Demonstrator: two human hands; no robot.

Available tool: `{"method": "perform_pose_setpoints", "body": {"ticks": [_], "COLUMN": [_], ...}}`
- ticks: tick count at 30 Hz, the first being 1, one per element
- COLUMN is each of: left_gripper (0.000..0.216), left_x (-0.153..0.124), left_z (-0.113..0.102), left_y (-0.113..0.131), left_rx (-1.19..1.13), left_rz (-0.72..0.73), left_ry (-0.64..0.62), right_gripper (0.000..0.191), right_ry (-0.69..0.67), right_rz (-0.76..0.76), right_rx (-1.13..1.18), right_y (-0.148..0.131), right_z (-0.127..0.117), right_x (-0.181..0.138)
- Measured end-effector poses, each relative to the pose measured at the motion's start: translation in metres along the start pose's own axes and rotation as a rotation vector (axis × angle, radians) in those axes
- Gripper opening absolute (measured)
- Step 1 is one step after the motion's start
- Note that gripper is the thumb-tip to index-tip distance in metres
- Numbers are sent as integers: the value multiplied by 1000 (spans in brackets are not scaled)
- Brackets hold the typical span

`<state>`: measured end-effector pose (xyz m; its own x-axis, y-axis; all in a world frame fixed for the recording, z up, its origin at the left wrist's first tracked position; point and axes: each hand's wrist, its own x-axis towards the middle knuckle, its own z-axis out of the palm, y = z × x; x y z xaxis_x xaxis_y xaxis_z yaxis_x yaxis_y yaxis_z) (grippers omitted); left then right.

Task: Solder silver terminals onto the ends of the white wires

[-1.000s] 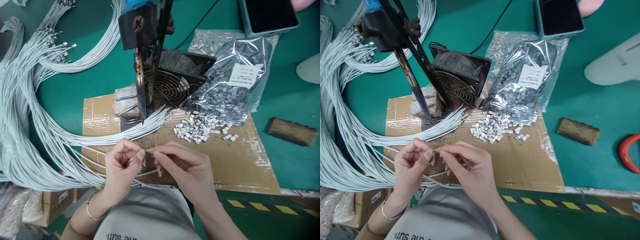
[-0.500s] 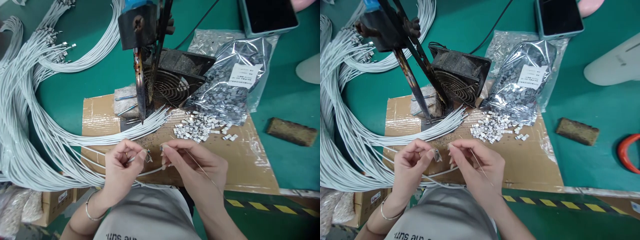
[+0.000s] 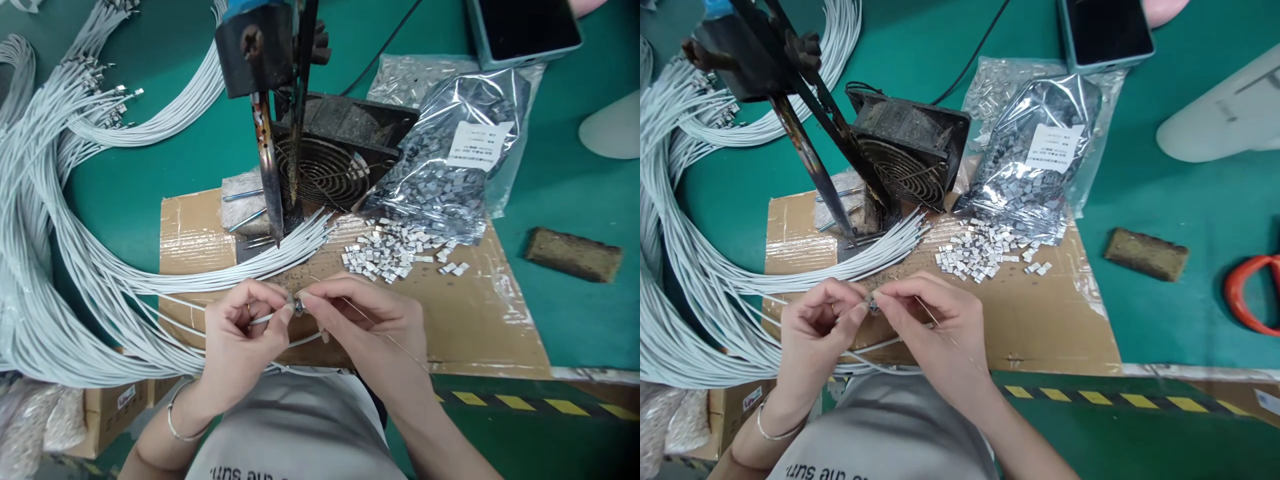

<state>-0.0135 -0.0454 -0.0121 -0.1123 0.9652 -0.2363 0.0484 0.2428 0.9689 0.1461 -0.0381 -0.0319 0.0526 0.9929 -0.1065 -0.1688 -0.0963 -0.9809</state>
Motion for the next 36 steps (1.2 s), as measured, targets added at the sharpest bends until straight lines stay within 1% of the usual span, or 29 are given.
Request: {"method": "perform_pose_setpoints", "body": {"ticks": [5, 9, 23, 25, 28, 31, 33, 36], "left_gripper": [16, 15, 15, 15, 15, 14, 14, 13], "left_x": [1, 0, 1, 3, 6, 9, 12, 16], "left_z": [-1, -2, -3, -2, 1, 3, 5, 7], "left_y": [-1, -1, -2, -1, 0, 1, 1, 4], "left_rx": [-11, 14, 34, 28, 20, 14, 16, 24], "left_rz": [6, -19, -28, -29, -34, -25, -18, -7], "left_ry": [-14, -13, -11, -6, 1, 26, 55, 85], "right_gripper": [11, 10, 14, 13, 13, 33, 39, 30], "right_ry": [-15, -12, -18, -12, 16, -3, -17, 14], "right_rz": [15, 16, -2, -29, -103, -150, -137, -75], "right_rx": [22, 32, 38, 5, -125, -239, -247, -213], "right_y": [0, 1, 6, 8, 11, 13, 13, 14], "right_z": [-2, -2, -2, -2, -4, -10, -13, -14], "right_x": [1, 2, 1, -1, -5, -9, -10, -9]}}
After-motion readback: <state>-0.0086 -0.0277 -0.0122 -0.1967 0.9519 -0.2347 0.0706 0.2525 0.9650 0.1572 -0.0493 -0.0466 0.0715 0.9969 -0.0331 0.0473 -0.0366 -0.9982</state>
